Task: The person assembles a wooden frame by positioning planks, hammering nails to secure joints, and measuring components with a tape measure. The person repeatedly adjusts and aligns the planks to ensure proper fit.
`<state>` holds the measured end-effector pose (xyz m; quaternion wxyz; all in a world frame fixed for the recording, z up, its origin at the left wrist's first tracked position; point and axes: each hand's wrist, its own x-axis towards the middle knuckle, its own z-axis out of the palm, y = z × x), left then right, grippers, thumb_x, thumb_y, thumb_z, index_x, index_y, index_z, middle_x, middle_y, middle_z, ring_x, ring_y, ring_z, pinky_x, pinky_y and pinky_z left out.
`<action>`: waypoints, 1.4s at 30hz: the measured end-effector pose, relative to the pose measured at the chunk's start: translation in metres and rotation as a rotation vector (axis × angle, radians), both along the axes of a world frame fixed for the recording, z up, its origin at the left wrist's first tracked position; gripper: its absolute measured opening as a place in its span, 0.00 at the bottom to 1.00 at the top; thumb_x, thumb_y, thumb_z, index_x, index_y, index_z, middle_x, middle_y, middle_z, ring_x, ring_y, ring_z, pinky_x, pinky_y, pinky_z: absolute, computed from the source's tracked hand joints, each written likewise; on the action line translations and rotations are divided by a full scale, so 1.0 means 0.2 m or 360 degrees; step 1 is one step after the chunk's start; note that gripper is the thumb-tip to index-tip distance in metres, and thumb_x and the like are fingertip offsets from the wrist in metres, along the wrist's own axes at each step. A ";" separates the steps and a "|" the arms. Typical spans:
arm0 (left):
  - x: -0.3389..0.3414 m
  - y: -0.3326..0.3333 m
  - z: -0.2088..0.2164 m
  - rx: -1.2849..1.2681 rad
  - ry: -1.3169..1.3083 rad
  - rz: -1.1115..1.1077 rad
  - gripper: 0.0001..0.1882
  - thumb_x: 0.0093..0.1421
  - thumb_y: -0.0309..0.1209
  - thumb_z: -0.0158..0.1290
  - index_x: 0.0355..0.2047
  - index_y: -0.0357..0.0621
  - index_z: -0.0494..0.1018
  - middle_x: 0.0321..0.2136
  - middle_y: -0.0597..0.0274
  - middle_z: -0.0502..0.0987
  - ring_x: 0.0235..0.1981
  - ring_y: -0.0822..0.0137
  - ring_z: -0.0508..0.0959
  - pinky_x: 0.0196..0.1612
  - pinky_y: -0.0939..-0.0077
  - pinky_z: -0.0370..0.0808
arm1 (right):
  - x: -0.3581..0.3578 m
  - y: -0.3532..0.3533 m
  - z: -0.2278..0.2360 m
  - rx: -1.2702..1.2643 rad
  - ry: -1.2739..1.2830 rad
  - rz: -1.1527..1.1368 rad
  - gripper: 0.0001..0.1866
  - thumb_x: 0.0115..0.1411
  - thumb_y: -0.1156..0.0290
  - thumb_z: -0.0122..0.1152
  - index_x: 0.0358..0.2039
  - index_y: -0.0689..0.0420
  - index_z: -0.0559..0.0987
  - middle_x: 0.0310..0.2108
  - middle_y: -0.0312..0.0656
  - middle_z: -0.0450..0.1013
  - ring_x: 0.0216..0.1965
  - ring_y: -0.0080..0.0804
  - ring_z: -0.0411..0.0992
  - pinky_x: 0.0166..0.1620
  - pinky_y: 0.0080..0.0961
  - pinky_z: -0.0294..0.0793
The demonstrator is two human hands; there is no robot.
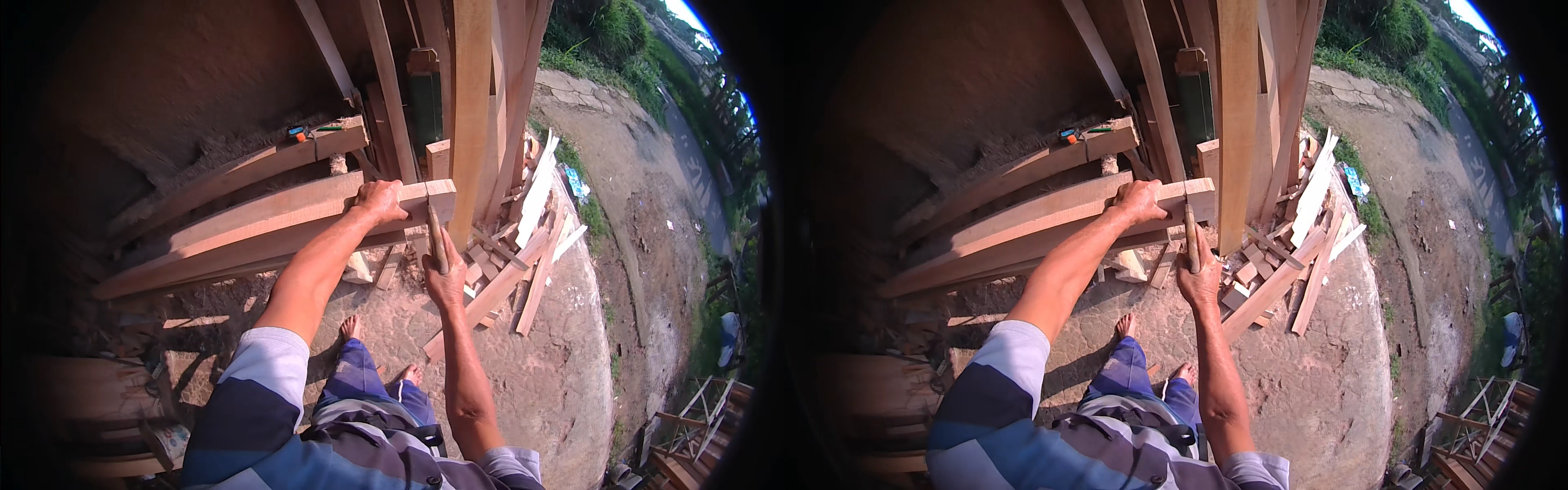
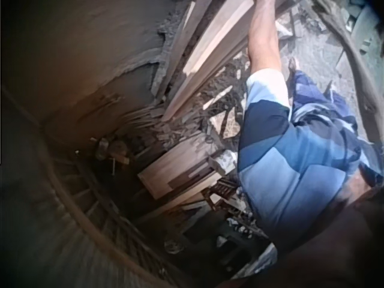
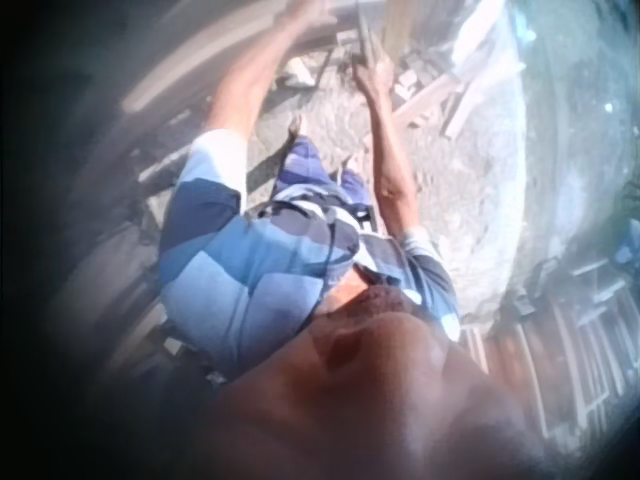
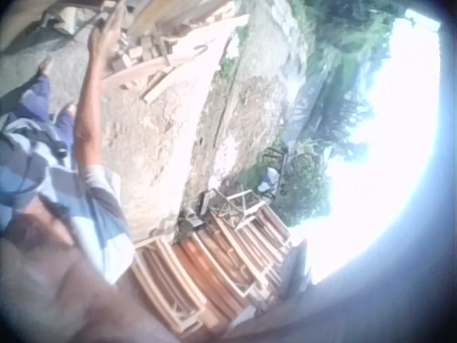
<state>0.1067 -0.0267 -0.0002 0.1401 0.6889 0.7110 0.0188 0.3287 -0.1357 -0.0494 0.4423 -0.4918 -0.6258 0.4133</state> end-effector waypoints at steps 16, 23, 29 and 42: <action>-0.02 0.01 -0.04 0.0101 -0.0008 -0.0027 0.36 0.39 0.56 0.73 0.39 0.42 0.75 0.33 0.48 0.83 0.41 0.45 0.83 0.46 0.50 0.78 | 0.02 -0.08 0.01 0.0145 -0.0051 -0.0018 0.35 0.56 0.78 0.63 0.67 0.56 0.68 0.56 0.54 0.75 0.54 0.47 0.78 0.54 0.33 0.77; -0.04 0.06 -0.02 0.0008 -0.0032 -0.0043 0.37 0.38 0.56 0.73 0.42 0.43 0.78 0.35 0.49 0.84 0.42 0.47 0.84 0.46 0.51 0.78 | 0.49 -0.93 0.07 0.0122 -0.0272 -0.0057 0.33 0.56 0.77 0.62 0.65 0.59 0.71 0.55 0.57 0.76 0.52 0.49 0.79 0.51 0.34 0.79; -0.03 0.05 -0.01 0.0000 -0.0021 -0.0041 0.37 0.38 0.56 0.73 0.42 0.43 0.78 0.36 0.48 0.84 0.43 0.48 0.84 0.47 0.51 0.78 | 0.47 -0.98 0.13 0.0139 -0.0232 -0.0086 0.33 0.56 0.78 0.63 0.65 0.61 0.71 0.49 0.59 0.78 0.45 0.44 0.83 0.45 0.32 0.80; 0.00 0.02 0.00 -0.0037 -0.0020 0.0036 0.37 0.41 0.54 0.73 0.45 0.43 0.77 0.40 0.47 0.84 0.45 0.47 0.84 0.50 0.52 0.78 | 0.21 -0.65 -0.30 -0.0017 -0.0574 -0.0869 0.37 0.64 0.69 0.62 0.71 0.59 0.60 0.56 0.61 0.73 0.49 0.54 0.78 0.48 0.41 0.77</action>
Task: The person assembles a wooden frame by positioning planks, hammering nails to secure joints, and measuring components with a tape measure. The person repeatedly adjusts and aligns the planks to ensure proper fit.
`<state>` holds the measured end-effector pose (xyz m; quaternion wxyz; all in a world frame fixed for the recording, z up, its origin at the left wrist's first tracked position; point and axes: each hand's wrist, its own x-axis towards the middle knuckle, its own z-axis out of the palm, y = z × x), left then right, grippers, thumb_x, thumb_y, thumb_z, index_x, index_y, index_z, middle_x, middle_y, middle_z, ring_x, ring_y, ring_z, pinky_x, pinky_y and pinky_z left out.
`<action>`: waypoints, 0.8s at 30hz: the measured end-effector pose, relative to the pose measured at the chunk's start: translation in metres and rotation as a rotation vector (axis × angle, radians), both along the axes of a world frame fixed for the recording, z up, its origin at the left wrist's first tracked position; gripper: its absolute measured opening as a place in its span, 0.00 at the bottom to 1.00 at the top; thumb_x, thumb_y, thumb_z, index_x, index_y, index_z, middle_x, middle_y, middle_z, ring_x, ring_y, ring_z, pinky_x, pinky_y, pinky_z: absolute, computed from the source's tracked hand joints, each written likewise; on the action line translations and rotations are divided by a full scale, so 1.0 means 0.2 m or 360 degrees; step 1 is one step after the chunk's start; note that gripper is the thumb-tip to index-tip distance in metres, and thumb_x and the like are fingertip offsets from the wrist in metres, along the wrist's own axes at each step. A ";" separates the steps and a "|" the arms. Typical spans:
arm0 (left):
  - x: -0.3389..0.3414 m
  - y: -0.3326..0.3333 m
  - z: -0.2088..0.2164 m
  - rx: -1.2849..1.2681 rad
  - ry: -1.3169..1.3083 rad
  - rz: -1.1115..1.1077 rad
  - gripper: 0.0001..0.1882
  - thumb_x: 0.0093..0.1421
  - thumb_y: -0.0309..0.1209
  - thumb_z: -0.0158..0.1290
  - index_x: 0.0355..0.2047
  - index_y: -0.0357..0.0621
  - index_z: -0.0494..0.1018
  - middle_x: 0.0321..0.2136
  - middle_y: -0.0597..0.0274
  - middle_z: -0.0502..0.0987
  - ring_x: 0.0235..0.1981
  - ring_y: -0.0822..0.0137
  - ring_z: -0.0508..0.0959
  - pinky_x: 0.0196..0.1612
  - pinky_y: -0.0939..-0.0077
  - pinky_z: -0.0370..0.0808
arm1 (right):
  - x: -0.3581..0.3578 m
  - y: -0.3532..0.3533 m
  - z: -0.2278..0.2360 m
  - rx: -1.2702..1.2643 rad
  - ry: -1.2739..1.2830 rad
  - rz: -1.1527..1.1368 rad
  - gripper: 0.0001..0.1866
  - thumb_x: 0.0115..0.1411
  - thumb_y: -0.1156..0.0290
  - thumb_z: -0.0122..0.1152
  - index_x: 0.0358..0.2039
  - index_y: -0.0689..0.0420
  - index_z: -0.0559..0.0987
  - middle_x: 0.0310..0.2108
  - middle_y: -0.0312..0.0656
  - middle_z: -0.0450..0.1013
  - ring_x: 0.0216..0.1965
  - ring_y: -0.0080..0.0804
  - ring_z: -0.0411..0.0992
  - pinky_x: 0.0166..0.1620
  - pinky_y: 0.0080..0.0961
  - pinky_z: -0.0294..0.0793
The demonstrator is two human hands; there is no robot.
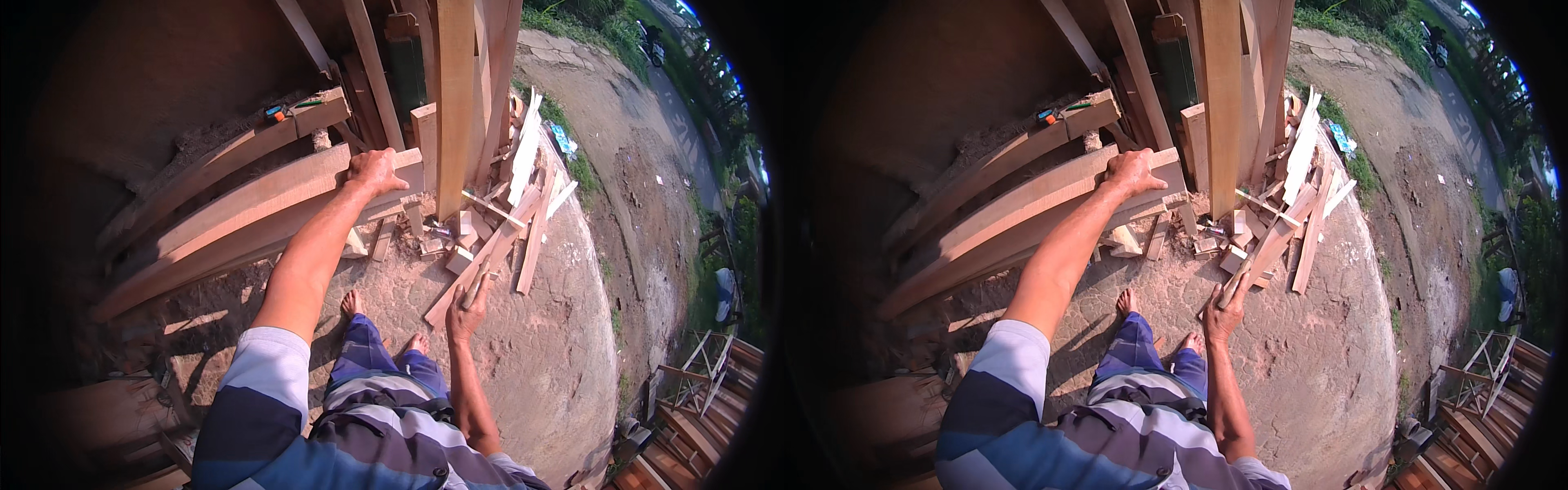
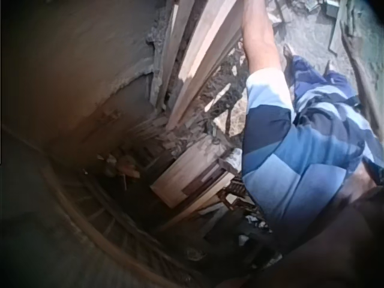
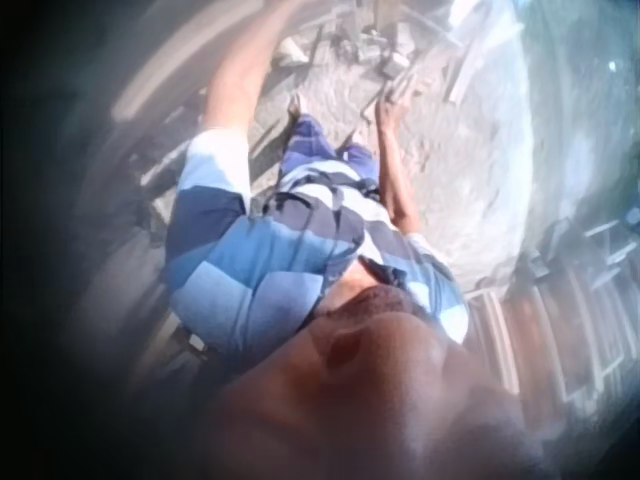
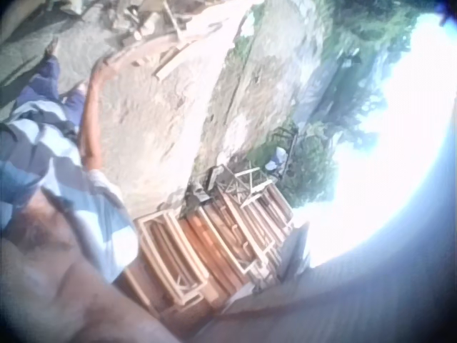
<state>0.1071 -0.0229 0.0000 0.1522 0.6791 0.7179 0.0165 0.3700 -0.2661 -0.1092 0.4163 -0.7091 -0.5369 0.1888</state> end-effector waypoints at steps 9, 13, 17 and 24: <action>-0.02 0.00 -0.01 0.0026 -0.0099 -0.0087 0.37 0.41 0.53 0.74 0.44 0.41 0.77 0.38 0.46 0.84 0.44 0.47 0.84 0.49 0.51 0.77 | -0.27 0.63 0.23 0.0038 0.0604 0.0146 0.30 0.68 0.60 0.61 0.67 0.56 0.67 0.56 0.52 0.74 0.53 0.38 0.74 0.57 0.32 0.73; -0.02 0.06 -0.14 0.0047 -0.0245 -0.0082 0.33 0.39 0.47 0.75 0.42 0.40 0.79 0.36 0.45 0.84 0.44 0.49 0.85 0.47 0.52 0.80 | -0.52 1.09 0.31 -0.0114 0.0505 0.0092 0.36 0.64 0.48 0.65 0.64 0.57 0.70 0.57 0.53 0.73 0.57 0.45 0.71 0.61 0.36 0.67; 0.06 0.13 -0.29 0.0223 -0.0311 0.0082 0.15 0.59 0.30 0.57 0.46 0.40 0.78 0.44 0.50 0.83 0.49 0.51 0.83 0.53 0.52 0.75 | -0.68 1.35 0.28 -0.0295 0.0587 0.0184 0.40 0.53 0.42 0.75 0.54 0.58 0.74 0.46 0.49 0.77 0.43 0.38 0.76 0.45 0.35 0.77; -0.10 0.06 -0.39 0.0267 -0.0393 -0.0238 0.25 0.58 0.34 0.55 0.56 0.40 0.71 0.51 0.44 0.75 0.56 0.43 0.74 0.59 0.25 0.58 | -0.70 1.37 0.23 -0.0249 0.1054 0.0120 0.22 0.61 0.60 0.72 0.47 0.55 0.72 0.41 0.45 0.78 0.42 0.33 0.76 0.44 0.32 0.78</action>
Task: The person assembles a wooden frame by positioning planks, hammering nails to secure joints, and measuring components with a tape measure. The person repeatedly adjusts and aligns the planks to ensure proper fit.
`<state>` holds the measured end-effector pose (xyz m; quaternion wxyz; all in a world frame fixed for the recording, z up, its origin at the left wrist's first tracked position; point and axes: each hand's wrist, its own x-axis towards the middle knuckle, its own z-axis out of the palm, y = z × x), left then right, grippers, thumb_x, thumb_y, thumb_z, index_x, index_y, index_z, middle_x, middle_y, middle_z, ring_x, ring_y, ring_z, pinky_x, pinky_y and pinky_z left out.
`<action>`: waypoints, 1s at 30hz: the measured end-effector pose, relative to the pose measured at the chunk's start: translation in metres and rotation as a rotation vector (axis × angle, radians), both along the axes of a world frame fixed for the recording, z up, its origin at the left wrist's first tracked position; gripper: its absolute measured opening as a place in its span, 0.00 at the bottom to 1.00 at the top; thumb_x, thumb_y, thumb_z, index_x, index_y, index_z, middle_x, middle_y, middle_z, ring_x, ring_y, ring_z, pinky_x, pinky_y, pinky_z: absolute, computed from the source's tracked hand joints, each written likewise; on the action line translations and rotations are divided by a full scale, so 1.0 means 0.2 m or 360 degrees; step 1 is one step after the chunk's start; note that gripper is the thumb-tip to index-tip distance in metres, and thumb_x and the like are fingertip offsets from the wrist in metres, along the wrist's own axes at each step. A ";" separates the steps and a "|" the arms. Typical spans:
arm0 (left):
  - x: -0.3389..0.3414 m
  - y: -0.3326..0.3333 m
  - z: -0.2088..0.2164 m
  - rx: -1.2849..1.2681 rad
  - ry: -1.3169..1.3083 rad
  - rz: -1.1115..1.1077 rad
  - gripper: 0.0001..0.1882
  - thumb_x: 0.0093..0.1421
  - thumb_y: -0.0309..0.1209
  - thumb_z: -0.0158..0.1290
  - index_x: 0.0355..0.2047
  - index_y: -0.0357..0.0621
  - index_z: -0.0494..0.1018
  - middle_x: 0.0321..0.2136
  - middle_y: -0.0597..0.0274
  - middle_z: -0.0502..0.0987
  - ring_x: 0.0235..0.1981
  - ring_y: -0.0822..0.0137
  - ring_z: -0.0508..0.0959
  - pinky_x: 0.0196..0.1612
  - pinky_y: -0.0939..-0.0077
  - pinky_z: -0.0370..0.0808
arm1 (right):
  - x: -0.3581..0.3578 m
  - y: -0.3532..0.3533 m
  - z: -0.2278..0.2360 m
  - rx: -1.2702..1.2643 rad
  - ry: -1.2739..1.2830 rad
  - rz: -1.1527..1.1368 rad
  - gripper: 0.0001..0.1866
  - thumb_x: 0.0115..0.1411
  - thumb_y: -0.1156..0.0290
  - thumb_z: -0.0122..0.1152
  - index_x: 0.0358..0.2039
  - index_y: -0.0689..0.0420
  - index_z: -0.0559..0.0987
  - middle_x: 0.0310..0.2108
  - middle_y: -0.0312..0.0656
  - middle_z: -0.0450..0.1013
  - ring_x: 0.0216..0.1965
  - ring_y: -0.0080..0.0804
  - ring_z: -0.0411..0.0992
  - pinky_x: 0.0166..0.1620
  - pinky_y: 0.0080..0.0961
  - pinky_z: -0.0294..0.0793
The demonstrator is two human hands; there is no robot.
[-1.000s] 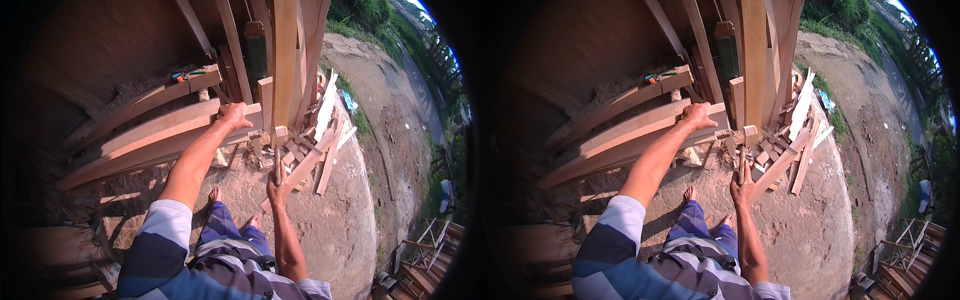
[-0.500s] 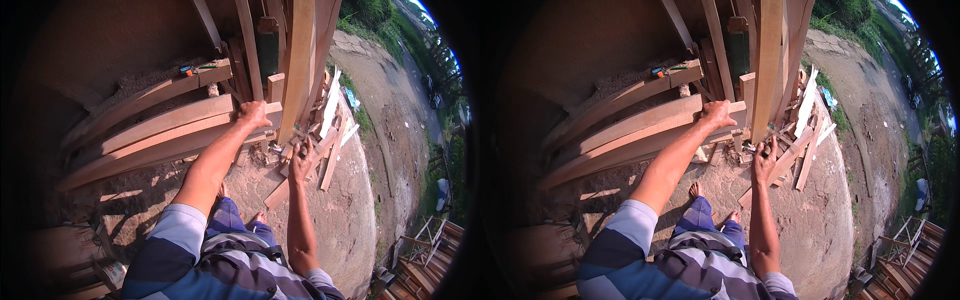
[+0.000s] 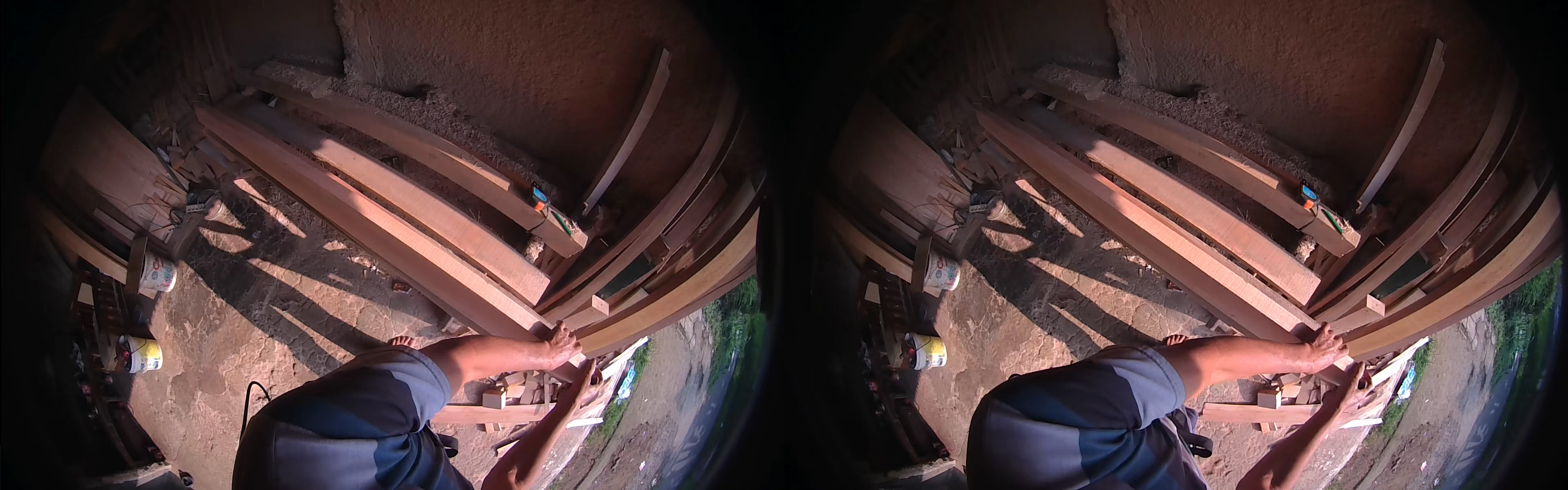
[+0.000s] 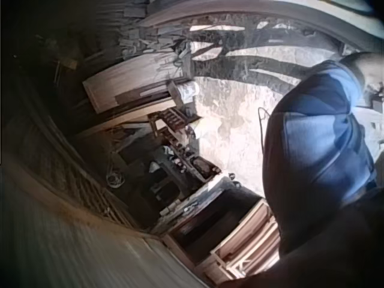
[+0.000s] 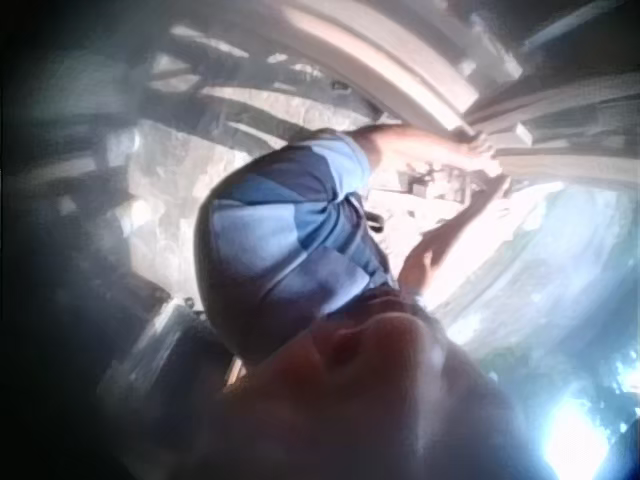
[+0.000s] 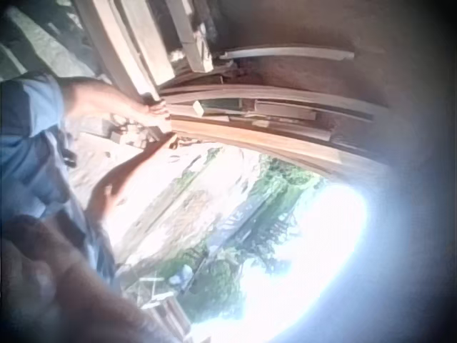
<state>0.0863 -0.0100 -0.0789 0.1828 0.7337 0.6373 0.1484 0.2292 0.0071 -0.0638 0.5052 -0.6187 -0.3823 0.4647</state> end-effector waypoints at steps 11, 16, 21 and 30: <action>-1.68 -1.57 0.22 0.0291 0.0447 0.1379 0.43 0.68 0.68 0.35 0.72 0.54 0.59 0.76 0.57 0.43 0.76 0.52 0.43 0.73 0.39 0.27 | 0.00 0.00 0.03 0.0300 -0.0868 0.0727 0.52 0.62 0.49 0.65 0.75 0.58 0.46 0.76 0.52 0.46 0.75 0.44 0.44 0.74 0.34 0.47; -2.13 -1.82 0.06 0.0508 -0.0407 0.2663 0.59 0.60 0.69 0.49 0.76 0.48 0.35 0.75 0.36 0.33 0.74 0.32 0.37 0.72 0.35 0.43 | 0.10 0.05 -0.04 0.0593 -0.1348 0.0944 0.37 0.59 0.61 0.68 0.66 0.59 0.65 0.60 0.52 0.65 0.53 0.45 0.70 0.55 0.45 0.72; -2.59 -2.05 -0.05 0.1092 -0.2249 0.2877 0.62 0.52 0.78 0.49 0.76 0.55 0.42 0.72 0.49 0.53 0.70 0.47 0.59 0.65 0.35 0.58 | 0.10 0.01 -0.02 0.0752 -0.1904 0.1013 0.33 0.56 0.63 0.72 0.61 0.59 0.71 0.53 0.53 0.72 0.48 0.45 0.73 0.53 0.45 0.74; -3.10 -2.19 0.13 0.0974 -0.2383 0.3000 0.66 0.43 0.69 0.67 0.74 0.60 0.47 0.71 0.55 0.55 0.70 0.48 0.57 0.62 0.27 0.59 | -0.23 -0.13 -0.01 0.0475 -0.1563 0.0501 0.31 0.58 0.60 0.72 0.57 0.60 0.72 0.52 0.52 0.73 0.47 0.45 0.74 0.49 0.45 0.77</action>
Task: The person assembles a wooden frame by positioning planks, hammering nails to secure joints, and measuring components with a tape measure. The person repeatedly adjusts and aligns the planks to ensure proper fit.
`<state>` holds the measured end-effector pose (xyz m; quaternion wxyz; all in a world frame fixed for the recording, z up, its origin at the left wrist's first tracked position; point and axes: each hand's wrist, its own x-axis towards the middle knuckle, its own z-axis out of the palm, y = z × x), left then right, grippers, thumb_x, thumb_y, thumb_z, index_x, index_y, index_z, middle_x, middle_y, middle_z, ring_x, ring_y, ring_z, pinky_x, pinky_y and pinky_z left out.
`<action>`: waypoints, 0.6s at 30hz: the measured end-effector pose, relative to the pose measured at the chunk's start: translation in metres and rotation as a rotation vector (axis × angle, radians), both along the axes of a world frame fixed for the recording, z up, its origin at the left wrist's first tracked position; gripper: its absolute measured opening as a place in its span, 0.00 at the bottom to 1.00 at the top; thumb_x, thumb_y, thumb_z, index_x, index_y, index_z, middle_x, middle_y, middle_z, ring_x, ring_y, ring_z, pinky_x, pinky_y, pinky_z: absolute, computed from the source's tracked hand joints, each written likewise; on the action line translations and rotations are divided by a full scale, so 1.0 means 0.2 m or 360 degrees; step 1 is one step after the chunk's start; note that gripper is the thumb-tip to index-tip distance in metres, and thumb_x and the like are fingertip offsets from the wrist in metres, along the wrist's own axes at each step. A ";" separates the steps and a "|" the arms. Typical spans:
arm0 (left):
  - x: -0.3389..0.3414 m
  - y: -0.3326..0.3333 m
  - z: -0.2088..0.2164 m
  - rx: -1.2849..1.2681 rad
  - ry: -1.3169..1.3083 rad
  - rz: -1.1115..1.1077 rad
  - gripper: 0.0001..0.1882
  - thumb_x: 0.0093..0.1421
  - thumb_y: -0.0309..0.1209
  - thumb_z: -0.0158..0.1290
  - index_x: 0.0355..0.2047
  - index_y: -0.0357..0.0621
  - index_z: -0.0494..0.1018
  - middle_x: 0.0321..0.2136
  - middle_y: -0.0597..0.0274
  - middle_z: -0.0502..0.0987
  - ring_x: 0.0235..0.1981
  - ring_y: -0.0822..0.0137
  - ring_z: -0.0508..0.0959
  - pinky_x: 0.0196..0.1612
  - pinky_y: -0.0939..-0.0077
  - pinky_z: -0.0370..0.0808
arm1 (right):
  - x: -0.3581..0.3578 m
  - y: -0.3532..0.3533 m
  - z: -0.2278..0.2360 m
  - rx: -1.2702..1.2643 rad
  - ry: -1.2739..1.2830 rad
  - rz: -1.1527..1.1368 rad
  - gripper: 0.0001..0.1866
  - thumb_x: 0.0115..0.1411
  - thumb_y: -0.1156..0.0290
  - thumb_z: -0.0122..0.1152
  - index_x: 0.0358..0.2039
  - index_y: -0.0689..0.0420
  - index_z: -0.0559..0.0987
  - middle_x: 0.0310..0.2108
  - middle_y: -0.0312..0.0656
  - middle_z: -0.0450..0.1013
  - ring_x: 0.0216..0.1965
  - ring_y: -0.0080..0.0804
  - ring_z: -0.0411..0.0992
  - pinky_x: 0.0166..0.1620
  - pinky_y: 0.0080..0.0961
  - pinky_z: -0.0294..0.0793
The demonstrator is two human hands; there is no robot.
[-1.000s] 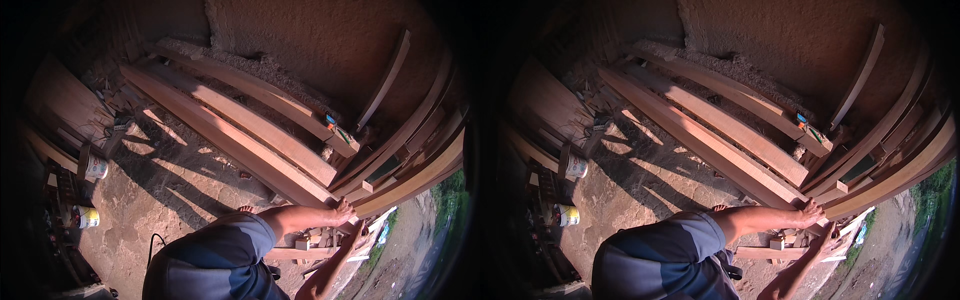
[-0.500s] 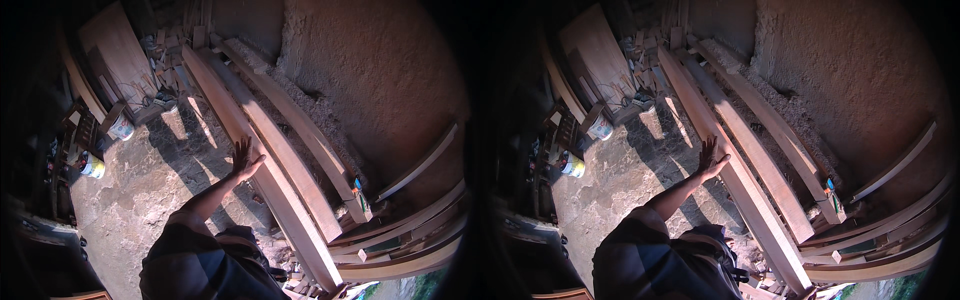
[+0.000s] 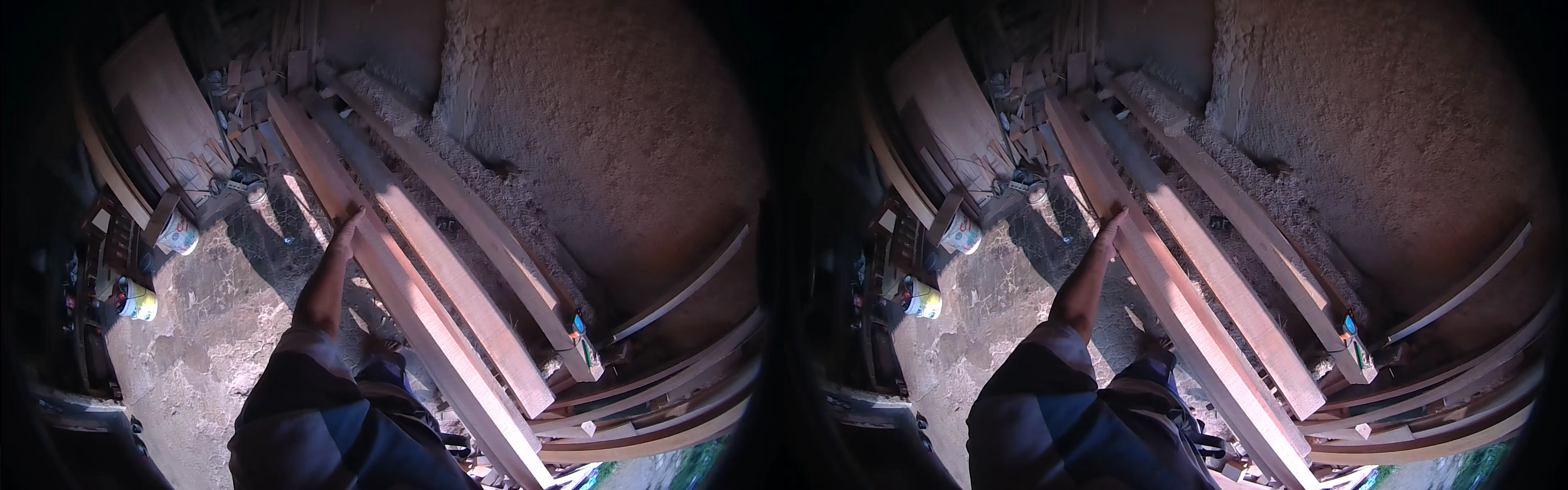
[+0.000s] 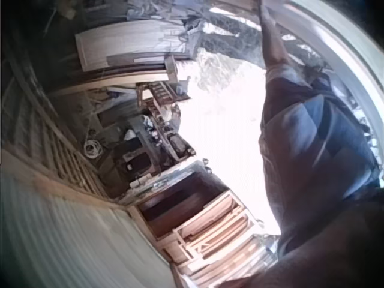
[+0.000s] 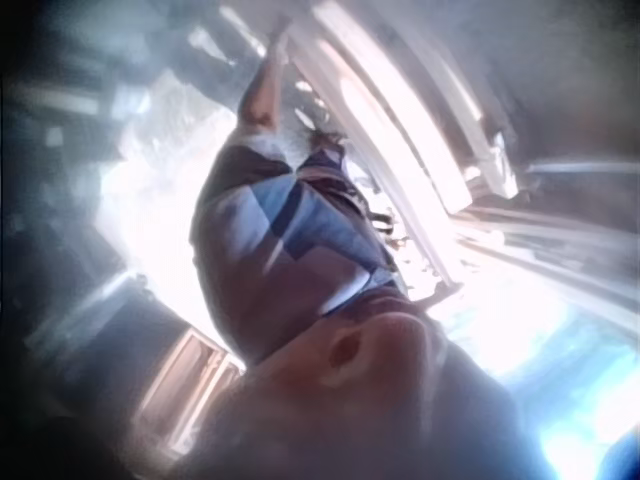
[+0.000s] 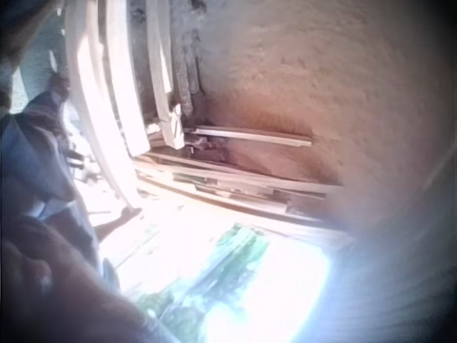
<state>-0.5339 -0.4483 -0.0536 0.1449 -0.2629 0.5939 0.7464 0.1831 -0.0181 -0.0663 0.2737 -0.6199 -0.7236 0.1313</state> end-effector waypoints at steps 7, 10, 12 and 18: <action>-0.41 -0.27 -0.02 -0.0088 -0.0160 -0.0072 0.66 0.38 0.73 0.66 0.73 0.63 0.50 0.71 0.52 0.55 0.69 0.41 0.55 0.60 0.22 0.54 | -0.03 0.01 0.01 -0.0177 0.0820 -0.0608 0.30 0.59 0.57 0.72 0.55 0.61 0.74 0.51 0.51 0.75 0.46 0.45 0.75 0.47 0.45 0.79; -0.55 -0.35 -0.09 0.0044 -0.0181 -0.0192 0.58 0.41 0.68 0.67 0.69 0.65 0.58 0.66 0.52 0.62 0.65 0.41 0.62 0.57 0.19 0.56 | 0.11 0.07 0.00 -0.0248 0.1229 -0.0831 0.30 0.59 0.56 0.72 0.54 0.62 0.74 0.50 0.50 0.75 0.46 0.45 0.76 0.45 0.45 0.80; -0.56 -0.40 -0.14 -0.0069 -0.0196 -0.0203 0.56 0.42 0.66 0.68 0.68 0.59 0.60 0.64 0.53 0.63 0.63 0.43 0.63 0.57 0.24 0.60 | 0.22 0.10 -0.04 -0.0243 0.1447 -0.0869 0.30 0.59 0.55 0.72 0.53 0.62 0.74 0.50 0.50 0.75 0.45 0.45 0.76 0.45 0.45 0.81; -0.34 -0.49 -0.17 0.0370 0.0090 -0.0151 0.43 0.52 0.60 0.64 0.63 0.53 0.68 0.57 0.59 0.73 0.58 0.51 0.72 0.58 0.36 0.69 | 0.41 0.04 -0.20 -0.0137 0.1876 -0.1022 0.25 0.51 0.61 0.80 0.43 0.60 0.78 0.45 0.43 0.77 0.44 0.36 0.75 0.46 0.41 0.76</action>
